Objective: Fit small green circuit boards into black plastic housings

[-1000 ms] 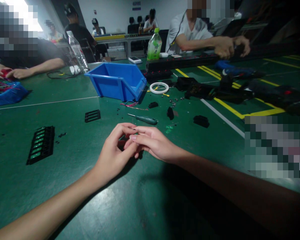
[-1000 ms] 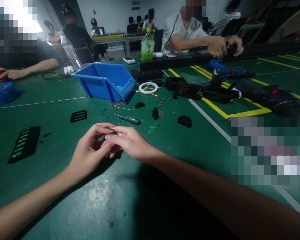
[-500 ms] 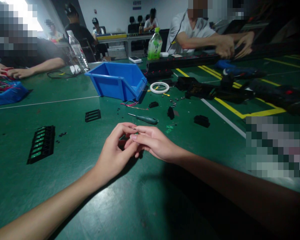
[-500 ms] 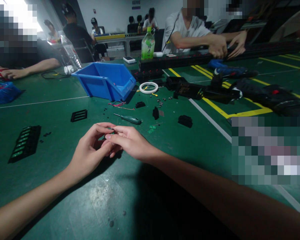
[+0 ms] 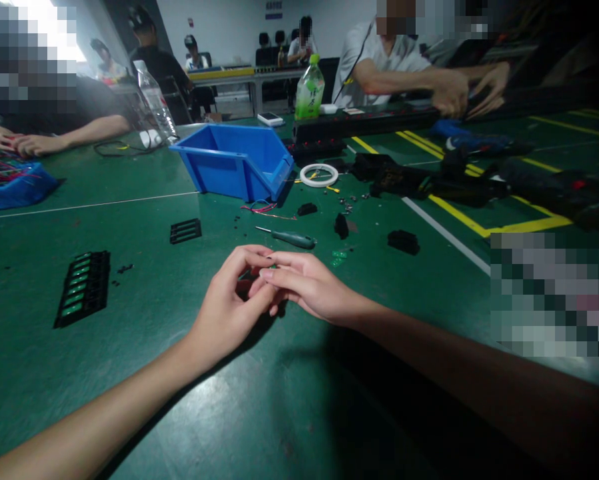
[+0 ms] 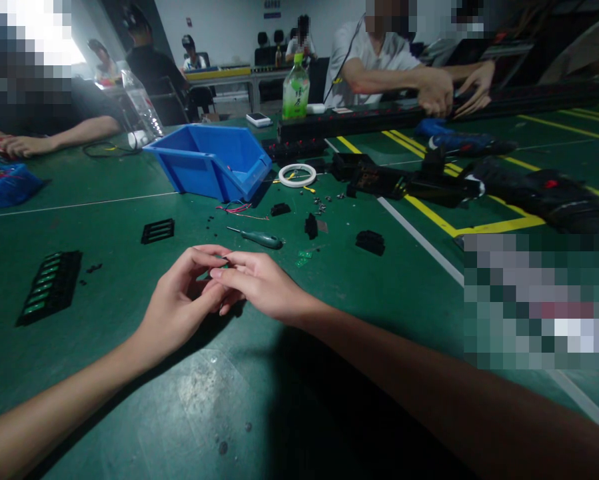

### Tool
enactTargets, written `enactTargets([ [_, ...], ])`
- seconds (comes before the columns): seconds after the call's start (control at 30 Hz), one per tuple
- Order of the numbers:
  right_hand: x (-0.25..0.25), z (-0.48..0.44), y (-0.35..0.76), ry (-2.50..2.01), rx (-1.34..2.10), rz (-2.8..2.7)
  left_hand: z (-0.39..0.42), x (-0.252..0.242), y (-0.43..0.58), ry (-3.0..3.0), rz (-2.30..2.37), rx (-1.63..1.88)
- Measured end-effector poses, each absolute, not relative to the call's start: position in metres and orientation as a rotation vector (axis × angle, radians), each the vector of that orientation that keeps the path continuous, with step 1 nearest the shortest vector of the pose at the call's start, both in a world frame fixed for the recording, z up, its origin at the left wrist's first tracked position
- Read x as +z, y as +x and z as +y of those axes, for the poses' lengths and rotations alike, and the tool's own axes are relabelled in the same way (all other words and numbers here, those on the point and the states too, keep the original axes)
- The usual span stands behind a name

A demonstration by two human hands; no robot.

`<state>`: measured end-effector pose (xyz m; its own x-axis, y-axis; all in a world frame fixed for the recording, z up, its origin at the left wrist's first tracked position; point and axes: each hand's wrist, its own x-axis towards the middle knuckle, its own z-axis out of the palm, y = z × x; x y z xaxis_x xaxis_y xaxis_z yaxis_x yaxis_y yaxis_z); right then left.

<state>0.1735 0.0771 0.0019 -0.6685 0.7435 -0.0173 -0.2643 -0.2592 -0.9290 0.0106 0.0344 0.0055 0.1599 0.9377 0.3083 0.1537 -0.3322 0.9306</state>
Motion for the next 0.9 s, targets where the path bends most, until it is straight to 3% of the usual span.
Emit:
enactTargets([
  [0.9,-0.0001,0.0776,0.1732,-0.59,1.971,-1.33,0.0356,0.0049,0.0114,1.628,1.017,1.247],
])
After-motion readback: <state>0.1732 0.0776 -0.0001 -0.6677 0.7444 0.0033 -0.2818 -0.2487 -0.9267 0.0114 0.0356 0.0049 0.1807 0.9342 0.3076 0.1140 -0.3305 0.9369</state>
